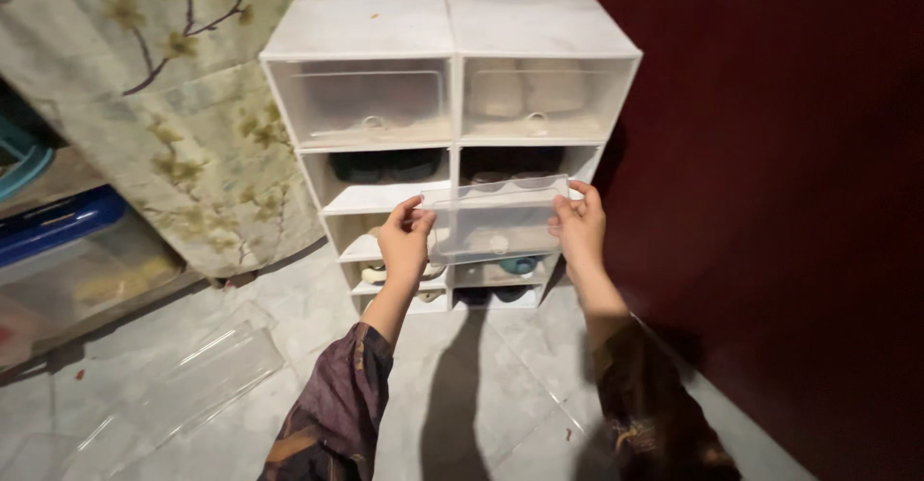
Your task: The person assembles a modular shoe cabinet by inserting clear plastic drawer fronts into the white frame. They pick up each drawer front from the floor, align it with the frame, and push it into place, repeating this for multiple compartments.
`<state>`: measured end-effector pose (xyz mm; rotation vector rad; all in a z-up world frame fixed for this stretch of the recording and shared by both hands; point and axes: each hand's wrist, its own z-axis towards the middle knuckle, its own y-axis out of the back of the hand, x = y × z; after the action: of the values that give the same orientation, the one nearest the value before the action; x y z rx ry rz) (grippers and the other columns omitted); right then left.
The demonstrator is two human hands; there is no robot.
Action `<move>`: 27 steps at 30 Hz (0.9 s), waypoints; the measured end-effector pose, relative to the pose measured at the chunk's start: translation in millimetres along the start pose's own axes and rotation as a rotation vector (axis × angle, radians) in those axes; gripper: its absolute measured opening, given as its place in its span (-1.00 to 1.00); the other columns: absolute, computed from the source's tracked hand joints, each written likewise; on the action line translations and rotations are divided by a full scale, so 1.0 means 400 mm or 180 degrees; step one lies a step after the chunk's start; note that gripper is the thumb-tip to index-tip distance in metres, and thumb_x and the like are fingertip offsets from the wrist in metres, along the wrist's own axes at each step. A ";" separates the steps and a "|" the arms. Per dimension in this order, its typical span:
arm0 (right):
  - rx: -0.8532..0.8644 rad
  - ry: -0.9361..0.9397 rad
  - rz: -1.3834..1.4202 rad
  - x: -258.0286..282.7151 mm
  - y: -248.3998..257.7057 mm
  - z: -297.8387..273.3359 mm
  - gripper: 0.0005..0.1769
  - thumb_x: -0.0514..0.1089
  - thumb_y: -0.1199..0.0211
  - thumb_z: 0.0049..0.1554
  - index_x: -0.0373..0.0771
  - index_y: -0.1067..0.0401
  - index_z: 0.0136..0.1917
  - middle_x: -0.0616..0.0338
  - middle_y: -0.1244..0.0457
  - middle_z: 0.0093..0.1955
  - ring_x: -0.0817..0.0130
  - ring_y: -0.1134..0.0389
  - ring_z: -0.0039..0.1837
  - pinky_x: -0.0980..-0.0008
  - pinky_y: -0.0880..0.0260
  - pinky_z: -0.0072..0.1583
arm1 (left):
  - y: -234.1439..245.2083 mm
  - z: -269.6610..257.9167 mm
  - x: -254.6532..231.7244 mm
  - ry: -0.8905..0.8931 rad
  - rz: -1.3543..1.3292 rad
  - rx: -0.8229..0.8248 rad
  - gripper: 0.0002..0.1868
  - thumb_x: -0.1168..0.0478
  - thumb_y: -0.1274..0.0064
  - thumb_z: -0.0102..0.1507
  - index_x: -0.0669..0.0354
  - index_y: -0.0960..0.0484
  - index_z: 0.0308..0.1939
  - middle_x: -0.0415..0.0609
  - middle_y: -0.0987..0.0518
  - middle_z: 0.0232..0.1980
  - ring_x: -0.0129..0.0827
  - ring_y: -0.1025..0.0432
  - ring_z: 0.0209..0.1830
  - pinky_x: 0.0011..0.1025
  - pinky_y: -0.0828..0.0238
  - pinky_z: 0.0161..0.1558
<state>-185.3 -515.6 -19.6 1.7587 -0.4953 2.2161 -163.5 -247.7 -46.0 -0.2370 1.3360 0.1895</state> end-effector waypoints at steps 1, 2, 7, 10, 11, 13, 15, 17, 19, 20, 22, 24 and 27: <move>-0.0051 0.0000 0.0004 0.001 0.012 0.008 -0.59 -0.22 -0.22 0.25 -0.22 -0.28 0.34 0.25 -0.27 -0.19 0.49 -0.31 -0.21 0.46 -0.37 -0.18 | -0.022 0.006 0.008 0.0088 -0.0142 0.0023 -0.62 0.33 -0.20 0.20 0.23 -0.66 0.12 -0.16 -0.63 -0.24 -0.54 -0.43 -0.35 -0.50 -0.38 -0.33; -0.0102 -0.0001 0.0009 0.003 0.023 0.017 -0.56 -0.22 -0.22 0.24 -0.21 -0.25 0.37 0.25 -0.27 -0.19 0.50 -0.32 -0.20 0.47 -0.38 -0.18 | -0.045 0.013 0.016 -0.0030 -0.0242 0.0039 -0.63 0.34 -0.21 0.21 0.25 -0.66 0.11 -0.16 -0.63 -0.24 -0.56 -0.44 -0.33 -0.53 -0.39 -0.28; -0.0208 -0.0072 0.0080 0.020 0.064 0.066 -0.44 -0.21 -0.21 0.23 -0.16 -0.14 0.45 0.26 -0.32 -0.20 0.54 -0.32 -0.20 0.52 -0.36 -0.17 | -0.125 0.046 0.060 -0.0228 -0.0538 0.0044 -0.63 0.35 -0.25 0.21 0.30 -0.67 0.11 -0.17 -0.64 -0.23 -0.60 -0.46 -0.30 -0.62 -0.42 -0.20; -0.0217 -0.0069 0.0045 0.029 0.078 0.102 -0.36 -0.20 -0.22 0.24 -0.15 -0.09 0.52 0.26 -0.33 -0.22 0.55 -0.30 -0.21 0.52 -0.34 -0.18 | -0.161 0.051 0.078 -0.0100 -0.0665 -0.0018 -0.63 0.35 -0.24 0.22 0.29 -0.68 0.12 -0.17 -0.63 -0.24 -0.59 -0.46 -0.30 -0.61 -0.41 -0.21; -0.0215 -0.0057 0.0018 0.031 0.081 0.112 -0.33 -0.20 -0.22 0.24 -0.14 -0.08 0.55 0.26 -0.32 -0.22 0.55 -0.31 -0.21 0.52 -0.34 -0.18 | -0.170 0.053 0.079 -0.0104 -0.0670 0.0009 -0.63 0.34 -0.24 0.22 0.28 -0.68 0.12 -0.17 -0.63 -0.24 -0.59 -0.45 -0.31 -0.60 -0.41 -0.22; -0.0194 0.0033 0.0032 0.034 0.086 0.134 -0.30 -0.20 -0.22 0.24 -0.14 -0.07 0.58 0.27 -0.30 -0.24 0.55 -0.31 -0.21 0.53 -0.36 -0.19 | -0.182 0.059 0.077 -0.0119 -0.0673 0.0068 -0.63 0.33 -0.24 0.23 0.28 -0.69 0.12 -0.17 -0.63 -0.25 -0.58 -0.44 -0.31 -0.59 -0.40 -0.23; -0.0157 0.0184 0.0112 0.035 0.091 0.154 -0.29 -0.22 -0.23 0.24 -0.17 -0.10 0.60 0.27 -0.27 -0.27 0.55 -0.30 -0.22 0.53 -0.38 -0.20 | -0.193 0.064 0.073 -0.0099 -0.0734 0.0113 -0.63 0.33 -0.24 0.22 0.27 -0.68 0.13 -0.16 -0.63 -0.25 -0.57 -0.47 -0.31 -0.59 -0.42 -0.23; -0.0159 0.0178 0.0065 0.037 0.092 0.170 -0.33 -0.21 -0.24 0.25 -0.19 -0.14 0.58 0.28 -0.27 -0.27 0.56 -0.30 -0.23 0.54 -0.36 -0.21 | -0.198 0.070 0.065 -0.0065 -0.0751 0.0144 -0.62 0.32 -0.24 0.22 0.27 -0.68 0.13 -0.17 -0.64 -0.24 -0.57 -0.48 -0.31 -0.59 -0.44 -0.22; -0.0167 0.0148 0.0086 0.039 0.086 0.181 -0.37 -0.22 -0.23 0.25 -0.21 -0.19 0.55 0.27 -0.27 -0.27 0.56 -0.29 -0.25 0.54 -0.35 -0.23 | -0.197 0.078 0.055 -0.0024 -0.0725 0.0151 -0.62 0.30 -0.23 0.23 0.27 -0.68 0.14 -0.18 -0.63 -0.22 -0.58 -0.48 -0.30 -0.59 -0.46 -0.21; -0.0175 0.0119 0.0129 0.040 0.081 0.186 -0.39 -0.22 -0.22 0.24 -0.23 -0.22 0.54 0.26 -0.28 -0.28 0.55 -0.29 -0.26 0.53 -0.34 -0.24 | -0.196 0.085 0.050 -0.0039 -0.0721 0.0163 -0.61 0.30 -0.24 0.23 0.28 -0.68 0.14 -0.17 -0.63 -0.22 -0.57 -0.47 -0.31 -0.58 -0.44 -0.22; -0.0180 0.0096 0.0191 0.041 0.076 0.192 -0.42 -0.24 -0.21 0.24 -0.26 -0.24 0.51 0.25 -0.28 -0.28 0.54 -0.29 -0.28 0.53 -0.33 -0.26 | -0.194 0.094 0.043 -0.0058 -0.0711 0.0180 -0.60 0.30 -0.26 0.23 0.31 -0.68 0.15 -0.15 -0.63 -0.23 -0.54 -0.44 -0.34 -0.56 -0.41 -0.24; -0.0180 0.0111 0.0230 0.038 0.074 0.190 -0.44 -0.25 -0.20 0.24 -0.28 -0.23 0.49 0.25 -0.28 -0.28 0.54 -0.29 -0.29 0.53 -0.31 -0.27 | -0.191 0.097 0.042 -0.0021 -0.0674 0.0189 -0.58 0.30 -0.26 0.23 0.32 -0.67 0.17 -0.12 -0.64 -0.21 -0.54 -0.43 -0.34 -0.56 -0.40 -0.24; -0.0275 0.0093 0.0190 0.037 0.072 0.192 -0.47 -0.28 -0.20 0.23 -0.30 -0.27 0.45 0.23 -0.28 -0.30 0.53 -0.28 -0.29 0.52 -0.30 -0.28 | -0.195 0.105 0.036 0.0092 -0.0714 0.0196 -0.57 0.28 -0.25 0.24 0.33 -0.66 0.19 -0.07 -0.67 -0.18 -0.53 -0.45 -0.33 -0.57 -0.43 -0.22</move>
<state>-132.9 -574.1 7.7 1.6869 -0.6350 2.2217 -100.0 -310.9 -46.2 -0.3364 1.3308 -0.0439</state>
